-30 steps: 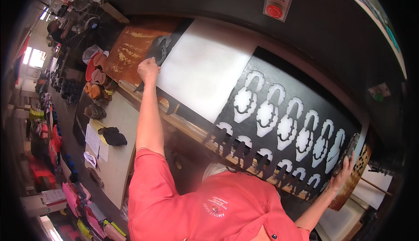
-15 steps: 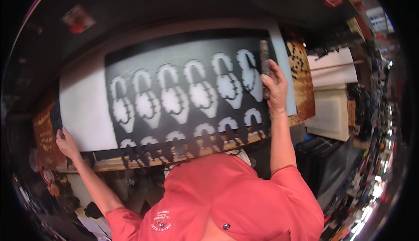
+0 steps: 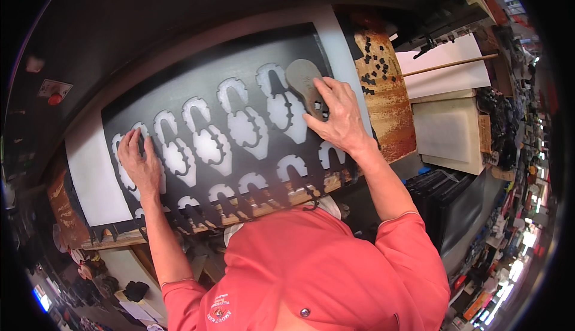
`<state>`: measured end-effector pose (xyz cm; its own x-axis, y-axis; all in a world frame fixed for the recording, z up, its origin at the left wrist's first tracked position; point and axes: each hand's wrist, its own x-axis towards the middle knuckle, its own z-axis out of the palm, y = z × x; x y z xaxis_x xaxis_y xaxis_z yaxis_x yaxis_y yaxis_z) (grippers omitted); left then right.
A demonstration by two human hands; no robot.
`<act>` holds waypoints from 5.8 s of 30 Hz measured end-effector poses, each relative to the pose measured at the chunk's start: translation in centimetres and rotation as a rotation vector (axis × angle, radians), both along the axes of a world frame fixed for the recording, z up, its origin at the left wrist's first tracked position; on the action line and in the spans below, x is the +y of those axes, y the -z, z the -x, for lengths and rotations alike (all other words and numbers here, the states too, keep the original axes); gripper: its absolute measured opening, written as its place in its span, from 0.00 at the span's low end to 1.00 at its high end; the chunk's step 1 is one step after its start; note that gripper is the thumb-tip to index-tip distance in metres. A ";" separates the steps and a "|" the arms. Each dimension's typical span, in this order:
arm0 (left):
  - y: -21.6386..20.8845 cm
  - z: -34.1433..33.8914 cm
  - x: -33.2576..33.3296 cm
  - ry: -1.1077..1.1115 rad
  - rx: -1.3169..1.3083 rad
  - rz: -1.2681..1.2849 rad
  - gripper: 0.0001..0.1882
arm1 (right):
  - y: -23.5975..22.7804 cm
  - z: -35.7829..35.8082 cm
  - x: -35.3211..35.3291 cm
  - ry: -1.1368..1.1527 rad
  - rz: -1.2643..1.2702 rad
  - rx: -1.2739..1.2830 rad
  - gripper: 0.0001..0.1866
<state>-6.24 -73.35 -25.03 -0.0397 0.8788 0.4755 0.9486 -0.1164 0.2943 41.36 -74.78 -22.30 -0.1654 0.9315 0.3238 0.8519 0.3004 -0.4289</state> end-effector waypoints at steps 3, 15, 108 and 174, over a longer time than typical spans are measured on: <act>0.7 0.8 -0.1 0.017 0.030 -0.020 0.19 | -0.8 -1.3 0.1 0.007 0.121 0.294 0.36; 0.8 0.7 -0.2 -0.037 0.024 0.011 0.17 | -3.8 -6.4 -0.1 -0.117 0.431 2.498 0.41; 0.3 -11.6 -14.9 0.330 -0.277 -0.182 0.15 | -8.6 10.4 -2.7 -0.229 -0.617 0.375 0.05; -0.1 -17.0 6.4 0.434 -0.069 0.073 0.26 | 0.2 -6.3 2.0 0.310 0.083 1.434 0.29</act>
